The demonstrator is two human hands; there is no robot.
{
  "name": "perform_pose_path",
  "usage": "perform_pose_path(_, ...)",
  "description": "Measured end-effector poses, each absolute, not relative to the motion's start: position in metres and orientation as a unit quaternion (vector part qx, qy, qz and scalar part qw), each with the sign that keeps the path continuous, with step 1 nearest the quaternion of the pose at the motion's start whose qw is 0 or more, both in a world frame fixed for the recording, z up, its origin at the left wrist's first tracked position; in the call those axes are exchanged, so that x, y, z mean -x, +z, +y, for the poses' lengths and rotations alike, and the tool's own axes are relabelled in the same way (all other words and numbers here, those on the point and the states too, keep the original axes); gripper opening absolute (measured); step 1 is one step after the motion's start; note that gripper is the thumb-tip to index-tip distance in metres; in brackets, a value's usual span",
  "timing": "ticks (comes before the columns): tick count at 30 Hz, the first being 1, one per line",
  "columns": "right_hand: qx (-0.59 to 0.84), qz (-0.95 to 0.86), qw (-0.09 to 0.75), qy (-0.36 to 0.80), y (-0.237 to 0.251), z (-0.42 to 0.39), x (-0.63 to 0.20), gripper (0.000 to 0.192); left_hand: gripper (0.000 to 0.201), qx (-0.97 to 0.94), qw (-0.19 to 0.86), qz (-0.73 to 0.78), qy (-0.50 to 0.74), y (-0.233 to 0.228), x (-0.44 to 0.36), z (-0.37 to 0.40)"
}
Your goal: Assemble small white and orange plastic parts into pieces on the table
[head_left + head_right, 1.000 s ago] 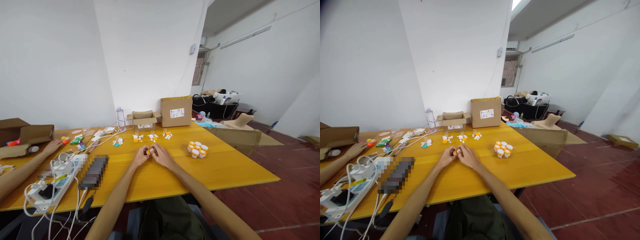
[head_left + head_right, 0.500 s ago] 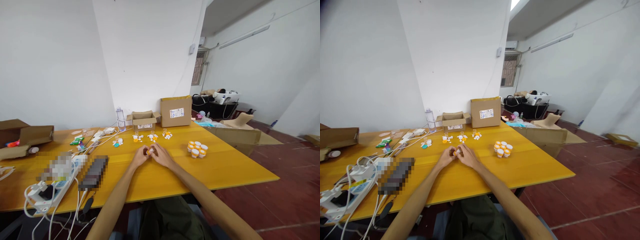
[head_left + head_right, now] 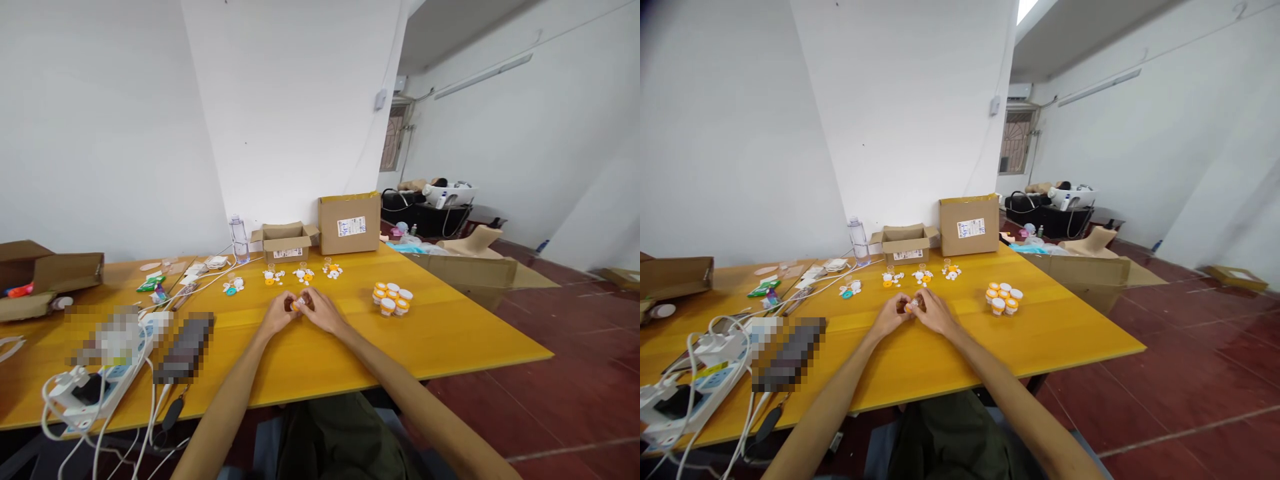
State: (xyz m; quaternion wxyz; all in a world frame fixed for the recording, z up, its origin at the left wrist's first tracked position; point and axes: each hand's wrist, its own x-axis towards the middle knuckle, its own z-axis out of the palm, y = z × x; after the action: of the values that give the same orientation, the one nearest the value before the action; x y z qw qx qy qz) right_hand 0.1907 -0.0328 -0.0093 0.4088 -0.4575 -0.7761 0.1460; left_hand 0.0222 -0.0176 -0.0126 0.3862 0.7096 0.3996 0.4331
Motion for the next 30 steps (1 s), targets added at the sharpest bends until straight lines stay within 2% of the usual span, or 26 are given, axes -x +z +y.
perform_pose_path(4, 0.466, -0.776, 0.398, 0.148, -0.0086, -0.0322, -0.1911, 0.016, 0.026, -0.711, 0.383, 0.398, 0.435, -0.0101, -0.0229, -0.02)
perform_pose_path(10, 0.443, -0.783, 0.412, 0.144, -0.0064, -0.0343, -0.1907, 0.005, 0.024, -0.714, 0.377, 0.4, 0.434, -0.0069, -0.0242, -0.0223)
perform_pose_path(16, 0.475, -0.767, 0.397, 0.166, -0.0052, -0.0329, -0.1909, 0.023, 0.022, -0.718, 0.369, 0.396, 0.437, -0.0088, -0.0234, -0.0216)
perform_pose_path(22, 0.436, -0.777, 0.422, 0.166, -0.0063, -0.0342, -0.1905, 0.007, 0.021, -0.723, 0.367, 0.392, 0.435, -0.0069, -0.0243, -0.0228)
perform_pose_path(30, 0.472, -0.763, 0.4, 0.187, -0.008, -0.0314, -0.1925, 0.022, 0.027, -0.717, 0.372, 0.405, 0.429, -0.008, -0.0237, -0.0225)
